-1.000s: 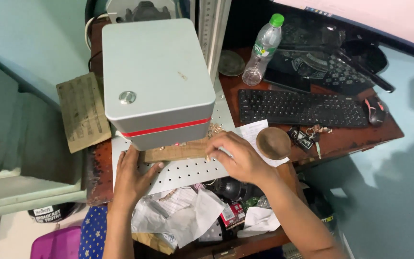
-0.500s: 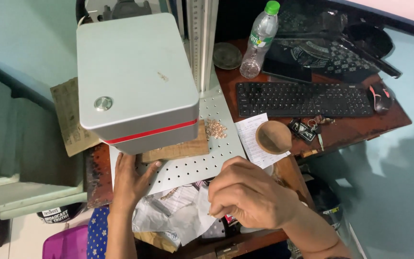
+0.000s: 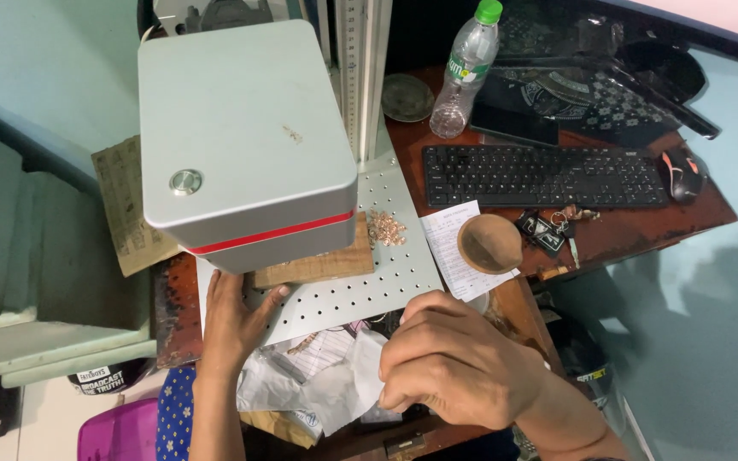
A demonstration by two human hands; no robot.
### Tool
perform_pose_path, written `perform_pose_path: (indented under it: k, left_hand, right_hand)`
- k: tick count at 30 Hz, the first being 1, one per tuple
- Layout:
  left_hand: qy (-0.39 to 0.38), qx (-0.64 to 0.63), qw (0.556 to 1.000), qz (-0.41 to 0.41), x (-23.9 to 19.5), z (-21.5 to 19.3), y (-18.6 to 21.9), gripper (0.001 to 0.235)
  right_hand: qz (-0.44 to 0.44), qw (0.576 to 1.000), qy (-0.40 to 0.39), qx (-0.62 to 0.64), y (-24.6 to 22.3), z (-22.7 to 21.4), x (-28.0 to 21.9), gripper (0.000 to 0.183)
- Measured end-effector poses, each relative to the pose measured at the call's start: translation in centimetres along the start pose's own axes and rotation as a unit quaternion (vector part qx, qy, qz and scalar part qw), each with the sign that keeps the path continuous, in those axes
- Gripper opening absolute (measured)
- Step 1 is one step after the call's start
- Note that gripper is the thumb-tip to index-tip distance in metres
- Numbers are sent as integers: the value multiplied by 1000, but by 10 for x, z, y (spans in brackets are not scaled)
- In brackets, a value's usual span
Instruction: Placing and aligning small jewelry charms on a laser engraving machine platform for processing.
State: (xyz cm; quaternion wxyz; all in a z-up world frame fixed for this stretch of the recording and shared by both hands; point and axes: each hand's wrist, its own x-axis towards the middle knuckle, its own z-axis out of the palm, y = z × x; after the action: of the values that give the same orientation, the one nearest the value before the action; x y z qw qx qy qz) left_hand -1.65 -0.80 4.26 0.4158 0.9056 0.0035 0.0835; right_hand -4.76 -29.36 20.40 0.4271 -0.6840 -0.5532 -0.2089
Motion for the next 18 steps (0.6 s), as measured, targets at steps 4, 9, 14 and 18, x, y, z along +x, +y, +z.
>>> perform_pose_path:
  k: [4, 9, 14, 18]
  left_hand:
    - [1, 0, 1000, 6, 0, 0, 0, 76]
    - [-4, -5, 1000, 5, -1, -2, 3, 70]
    - [0, 11, 1000, 21, -1, 2, -2, 70]
    - [11, 21, 1000, -11, 0, 19, -42, 80]
  right_hand:
    - [1, 1000, 3, 0, -1, -1, 2, 11]
    - [-14, 1000, -1, -20, -2, -1, 3, 20]
    - [26, 997, -78, -12, 25, 4, -14, 24]
    - [181, 975, -83, -96, 73, 9, -21, 18]
